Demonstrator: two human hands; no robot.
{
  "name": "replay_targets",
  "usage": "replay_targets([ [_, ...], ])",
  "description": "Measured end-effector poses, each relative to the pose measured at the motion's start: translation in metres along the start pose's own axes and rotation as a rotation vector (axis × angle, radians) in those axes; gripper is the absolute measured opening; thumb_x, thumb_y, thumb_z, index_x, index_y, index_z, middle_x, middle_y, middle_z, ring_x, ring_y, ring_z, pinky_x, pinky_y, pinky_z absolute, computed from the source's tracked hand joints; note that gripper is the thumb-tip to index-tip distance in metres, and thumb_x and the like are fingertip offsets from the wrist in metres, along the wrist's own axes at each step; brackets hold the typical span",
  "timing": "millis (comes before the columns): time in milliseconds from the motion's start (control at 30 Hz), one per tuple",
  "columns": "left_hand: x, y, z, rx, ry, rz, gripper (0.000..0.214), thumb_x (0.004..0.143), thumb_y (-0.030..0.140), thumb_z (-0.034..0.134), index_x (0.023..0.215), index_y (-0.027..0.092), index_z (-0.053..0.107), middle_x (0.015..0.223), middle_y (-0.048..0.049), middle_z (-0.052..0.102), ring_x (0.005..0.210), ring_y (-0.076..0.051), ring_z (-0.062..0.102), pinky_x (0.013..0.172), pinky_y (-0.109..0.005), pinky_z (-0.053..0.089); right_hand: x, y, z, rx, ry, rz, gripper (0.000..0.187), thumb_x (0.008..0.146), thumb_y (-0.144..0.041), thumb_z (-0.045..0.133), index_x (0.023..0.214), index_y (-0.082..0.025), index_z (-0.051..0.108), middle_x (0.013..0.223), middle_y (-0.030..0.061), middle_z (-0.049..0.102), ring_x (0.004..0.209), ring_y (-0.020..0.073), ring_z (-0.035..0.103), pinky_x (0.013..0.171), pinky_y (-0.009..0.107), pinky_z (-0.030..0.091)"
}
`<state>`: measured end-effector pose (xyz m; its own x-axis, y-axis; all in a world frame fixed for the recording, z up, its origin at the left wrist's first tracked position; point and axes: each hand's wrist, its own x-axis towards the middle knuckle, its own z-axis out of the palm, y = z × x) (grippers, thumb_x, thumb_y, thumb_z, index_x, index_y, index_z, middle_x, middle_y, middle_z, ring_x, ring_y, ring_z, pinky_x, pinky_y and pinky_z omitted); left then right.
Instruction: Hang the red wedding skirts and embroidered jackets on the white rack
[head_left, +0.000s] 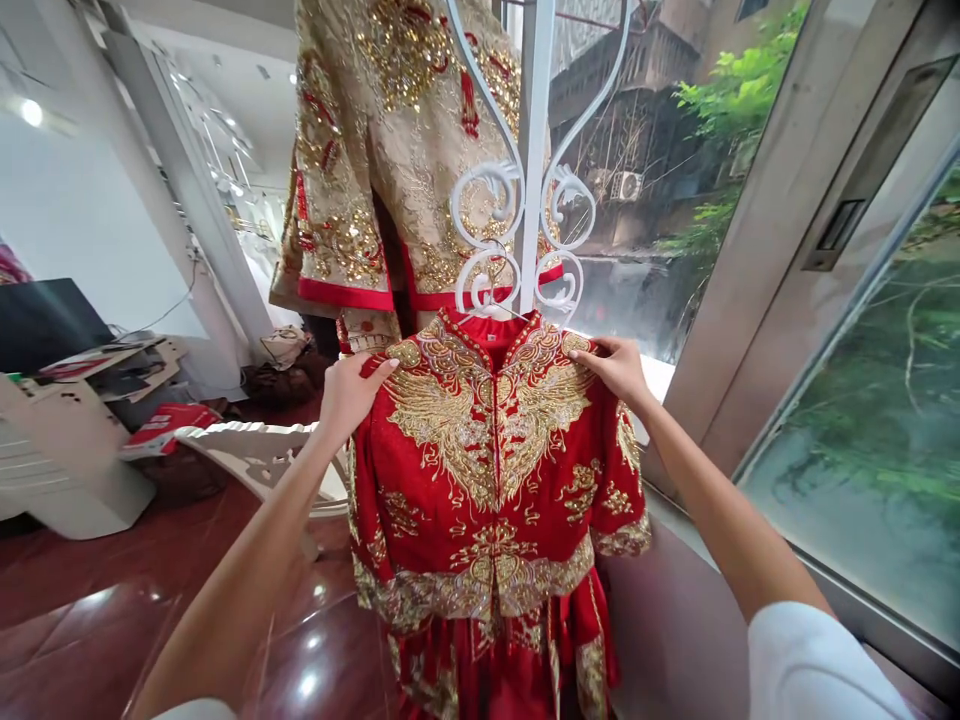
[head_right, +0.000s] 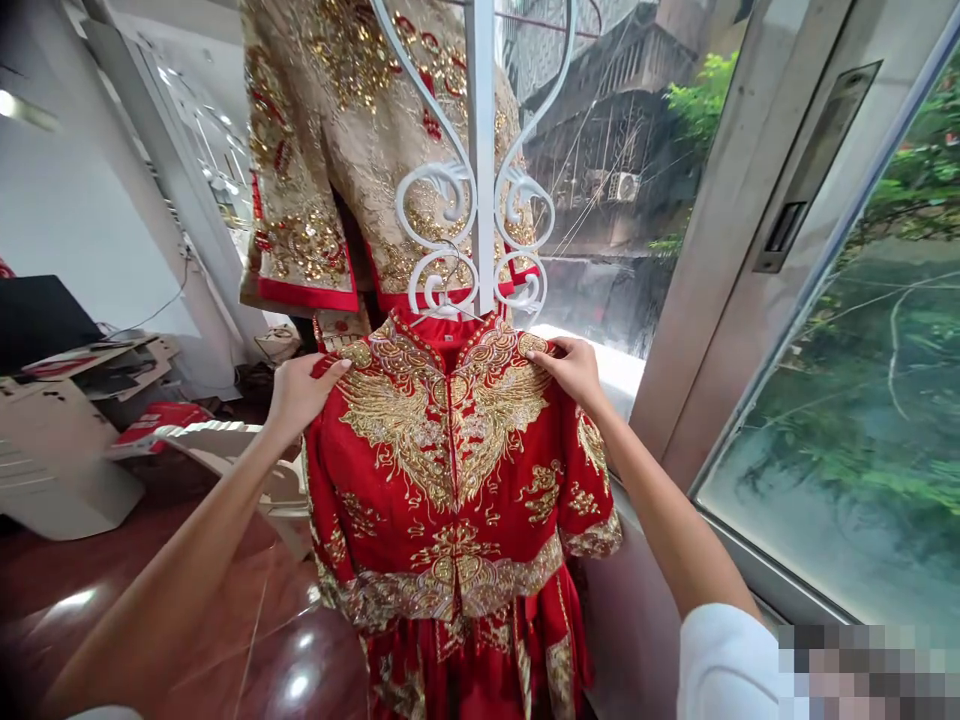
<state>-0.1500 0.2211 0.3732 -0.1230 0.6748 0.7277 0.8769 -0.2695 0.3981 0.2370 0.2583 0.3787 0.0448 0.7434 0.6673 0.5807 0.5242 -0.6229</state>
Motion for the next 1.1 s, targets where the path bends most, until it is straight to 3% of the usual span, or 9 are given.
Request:
replay_targets([
  [133,-0.013,-0.001,0.006,0.026,0.012,0.023,0.038,0.083,0.049,0.045,0.083,0.015,0.062,0.076,-0.0059,0.062,0.069,-0.018,0.054,0.067,-0.028,0.039,-0.012,0.002,0.003,-0.184,0.102,-0.140,0.035,0.071,-0.049,0.062,0.084,-0.016,0.066,0.075,0.0053,0.060,0.069,0.0158,0.048,0.063,0.030,0.036],
  [200,-0.019,0.012,0.003,0.083,0.108,0.066,0.038,0.083,0.046,0.048,0.102,0.015,0.060,0.100,-0.0113,0.062,0.091,-0.024,0.056,0.080,-0.034,0.040,-0.023,-0.012,0.007,-0.322,0.254,-0.225,0.033,0.073,-0.045,0.060,0.092,-0.019,0.064,0.091,0.0093,0.062,0.084,0.0213,0.050,0.073,0.035,0.037],
  [267,-0.026,0.033,-0.001,0.159,0.240,0.111,0.039,0.082,0.042,0.051,0.111,0.016,0.056,0.115,-0.0133,0.057,0.107,-0.027,0.050,0.090,-0.039,0.036,-0.040,-0.034,0.020,-0.371,0.301,-0.240,0.028,0.077,-0.046,0.056,0.083,-0.018,0.062,0.085,0.0092,0.061,0.081,0.0207,0.050,0.072,0.035,0.036],
  [333,-0.034,0.060,-0.003,0.205,0.269,0.153,0.031,0.083,0.040,0.049,0.101,0.018,0.060,0.106,-0.0115,0.061,0.103,-0.027,0.051,0.090,-0.041,0.035,-0.056,-0.058,0.041,-0.318,0.170,-0.174,0.036,0.081,-0.050,0.050,0.063,-0.019,0.055,0.062,0.0041,0.054,0.061,0.0149,0.045,0.061,0.030,0.032],
  [433,-0.041,0.098,0.004,0.177,0.088,0.145,0.039,0.087,0.046,0.040,0.072,0.018,0.062,0.075,-0.0078,0.062,0.077,-0.022,0.056,0.076,-0.038,0.038,-0.069,-0.084,0.079,-0.158,-0.030,-0.027,0.047,0.083,-0.050,0.046,0.048,-0.019,0.039,0.045,-0.0020,0.039,0.046,0.0095,0.030,0.051,0.027,0.022],
  [533,-0.038,0.121,0.021,0.151,-0.079,0.027,0.053,0.084,0.059,0.037,0.058,0.018,0.059,0.060,-0.0072,0.057,0.061,-0.020,0.052,0.064,-0.036,0.036,-0.069,-0.091,0.108,0.136,-0.033,0.099,0.039,0.079,-0.034,0.048,0.046,-0.019,0.033,0.043,-0.0041,0.033,0.045,0.0081,0.027,0.049,0.026,0.019],
  [733,-0.033,0.130,0.045,0.254,-0.172,-0.039,0.054,0.079,0.063,0.042,0.063,0.016,0.062,0.060,-0.0108,0.058,0.063,-0.025,0.057,0.060,-0.036,0.036,-0.100,-0.072,0.135,0.829,-0.089,0.503,0.025,0.069,-0.032,0.048,0.048,-0.018,0.046,0.038,-0.0070,0.030,0.038,0.0063,0.022,0.041,0.023,0.015],
  [933,-0.054,0.130,0.052,0.272,-0.173,-0.056,0.044,0.084,0.052,0.038,0.084,0.015,0.063,0.081,-0.0158,0.064,0.077,-0.031,0.061,0.063,-0.038,0.038,-0.208,-0.018,0.162,0.813,-0.167,0.730,0.029,0.065,-0.039,0.050,0.044,-0.019,0.047,0.035,-0.0060,0.030,0.035,0.0070,0.022,0.040,0.024,0.013],
  [1100,-0.075,0.132,0.061,0.299,-0.200,-0.135,0.043,0.082,0.051,0.041,0.096,0.014,0.058,0.084,-0.0174,0.064,0.079,-0.032,0.062,0.062,-0.037,0.039,-0.301,0.019,0.161,0.691,-0.288,0.856,0.033,0.062,-0.043,0.050,0.039,-0.020,0.043,0.033,-0.0050,0.029,0.034,0.0076,0.022,0.039,0.024,0.013],
])
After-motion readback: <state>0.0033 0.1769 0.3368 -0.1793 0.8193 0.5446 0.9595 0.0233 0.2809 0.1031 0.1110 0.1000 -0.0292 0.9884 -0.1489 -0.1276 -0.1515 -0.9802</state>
